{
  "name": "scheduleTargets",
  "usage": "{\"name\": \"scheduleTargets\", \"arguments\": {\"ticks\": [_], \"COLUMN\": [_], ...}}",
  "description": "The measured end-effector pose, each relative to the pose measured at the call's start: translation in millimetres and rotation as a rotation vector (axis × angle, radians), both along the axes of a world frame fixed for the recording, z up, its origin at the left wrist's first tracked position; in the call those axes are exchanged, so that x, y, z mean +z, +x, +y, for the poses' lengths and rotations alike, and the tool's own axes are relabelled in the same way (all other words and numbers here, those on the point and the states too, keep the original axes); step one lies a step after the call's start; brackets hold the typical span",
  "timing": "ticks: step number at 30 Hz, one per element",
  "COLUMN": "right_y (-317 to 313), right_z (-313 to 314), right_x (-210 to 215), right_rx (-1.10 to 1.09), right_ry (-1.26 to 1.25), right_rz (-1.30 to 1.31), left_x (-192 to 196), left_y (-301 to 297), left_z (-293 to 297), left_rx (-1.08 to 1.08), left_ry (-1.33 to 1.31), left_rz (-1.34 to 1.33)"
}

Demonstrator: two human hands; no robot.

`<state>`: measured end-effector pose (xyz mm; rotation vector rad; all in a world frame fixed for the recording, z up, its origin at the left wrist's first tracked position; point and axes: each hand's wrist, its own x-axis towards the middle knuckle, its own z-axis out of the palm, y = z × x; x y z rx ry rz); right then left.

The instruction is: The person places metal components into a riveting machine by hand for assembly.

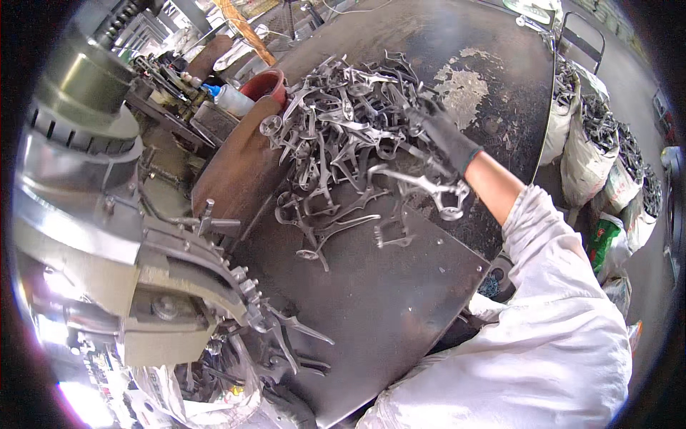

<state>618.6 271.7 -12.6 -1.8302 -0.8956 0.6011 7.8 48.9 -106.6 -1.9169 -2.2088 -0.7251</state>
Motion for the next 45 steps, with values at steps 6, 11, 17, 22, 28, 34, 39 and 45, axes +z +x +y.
{"name": "scheduleTargets", "arguments": {"ticks": [6,11,17,22,28,34,39,45], "right_y": [-68,-107,-90,-118,-168,-139,-109,-103], "right_z": [-17,-53,-50,31,114,131,132,194], "right_x": [-3,8,115,234,333,357,335,355], "right_rx": [0.145,0.317,0.663,0.461,0.944,1.285,0.788,0.6], "right_ry": [0.013,-0.024,-0.372,0.824,0.92,0.475,1.097,0.642], "right_rz": [0.201,0.369,-0.868,-0.57,-0.046,0.27,-0.814,-0.801], "left_x": [28,48,22,34,15,45,36,33], "left_y": [32,49,31,39,28,48,43,42], "left_z": [9,6,2,2,1,14,11,4], "left_rx": [0.046,0.046,0.126,0.085,0.137,0.043,0.068,0.118], "left_ry": [-0.096,-0.12,-0.152,-0.169,-0.144,-0.092,-0.143,-0.091], "left_rz": [-0.463,-0.404,-0.478,-0.244,-0.353,-0.384,-0.373,-0.236]}}
